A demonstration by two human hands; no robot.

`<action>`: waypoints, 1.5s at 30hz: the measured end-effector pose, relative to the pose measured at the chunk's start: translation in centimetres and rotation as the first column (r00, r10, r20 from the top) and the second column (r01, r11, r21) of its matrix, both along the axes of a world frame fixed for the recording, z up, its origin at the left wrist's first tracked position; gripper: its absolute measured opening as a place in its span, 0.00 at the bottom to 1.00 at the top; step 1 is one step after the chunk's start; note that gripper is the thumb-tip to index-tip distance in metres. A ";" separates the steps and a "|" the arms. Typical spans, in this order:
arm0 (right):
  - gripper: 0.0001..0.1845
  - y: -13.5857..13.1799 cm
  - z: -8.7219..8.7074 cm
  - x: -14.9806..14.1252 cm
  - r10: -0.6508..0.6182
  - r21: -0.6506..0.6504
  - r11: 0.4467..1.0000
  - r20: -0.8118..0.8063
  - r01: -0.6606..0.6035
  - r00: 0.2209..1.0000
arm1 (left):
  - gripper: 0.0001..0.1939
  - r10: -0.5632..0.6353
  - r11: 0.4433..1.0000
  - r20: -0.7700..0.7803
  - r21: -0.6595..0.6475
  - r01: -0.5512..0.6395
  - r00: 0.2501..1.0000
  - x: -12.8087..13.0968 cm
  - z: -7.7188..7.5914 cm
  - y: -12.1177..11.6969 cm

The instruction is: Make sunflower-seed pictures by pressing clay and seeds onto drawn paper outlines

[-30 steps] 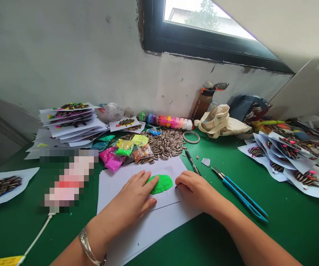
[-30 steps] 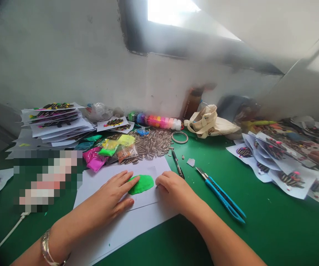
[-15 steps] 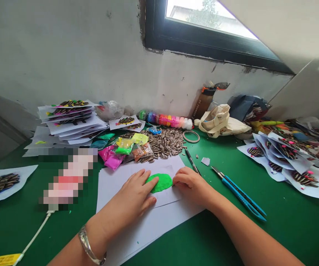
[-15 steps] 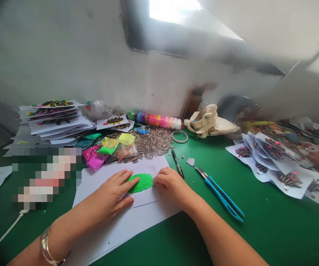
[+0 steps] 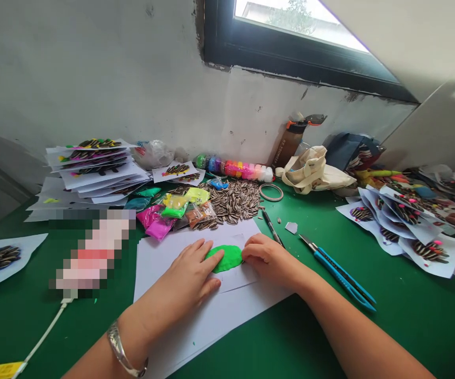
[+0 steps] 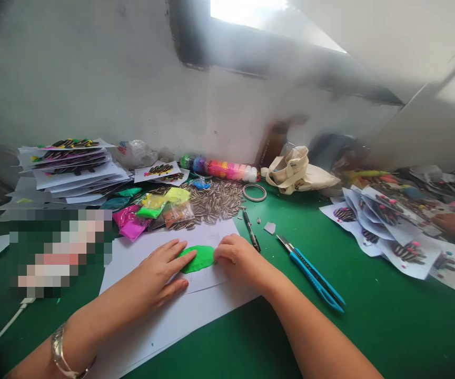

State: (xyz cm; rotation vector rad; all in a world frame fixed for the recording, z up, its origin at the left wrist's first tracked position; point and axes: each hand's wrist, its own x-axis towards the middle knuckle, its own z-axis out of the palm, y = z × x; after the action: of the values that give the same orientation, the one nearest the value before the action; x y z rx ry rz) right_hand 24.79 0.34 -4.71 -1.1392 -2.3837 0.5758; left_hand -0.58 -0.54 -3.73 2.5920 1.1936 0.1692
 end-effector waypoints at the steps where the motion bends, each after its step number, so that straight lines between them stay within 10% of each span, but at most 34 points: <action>1: 0.09 -0.1 0.0 0.1 -0.008 -0.010 1.000 -0.009 0.008 1.000 | 0.24 -0.001 1.000 0.003 0.000 0.001 1.000 0.0 -0.1 0.0; 14: 0.09 0.0 -1.4 -1.8 -0.358 0.075 0.931 0.005 0.357 0.934 | 0.24 0.023 1.000 0.014 0.009 -0.023 1.000 0.2 -0.4 -0.2; 45: 0.12 3.1 -0.1 -3.9 -0.144 -0.040 0.989 -0.039 0.142 0.989 | 0.25 0.055 0.994 -0.035 -0.091 -0.058 0.998 0.7 1.3 -0.5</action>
State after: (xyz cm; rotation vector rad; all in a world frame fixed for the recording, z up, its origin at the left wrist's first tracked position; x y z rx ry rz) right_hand 20.94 3.48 -4.83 -1.2889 -2.2421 0.5919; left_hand 0.12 -1.04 -2.44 2.4928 1.2562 0.0823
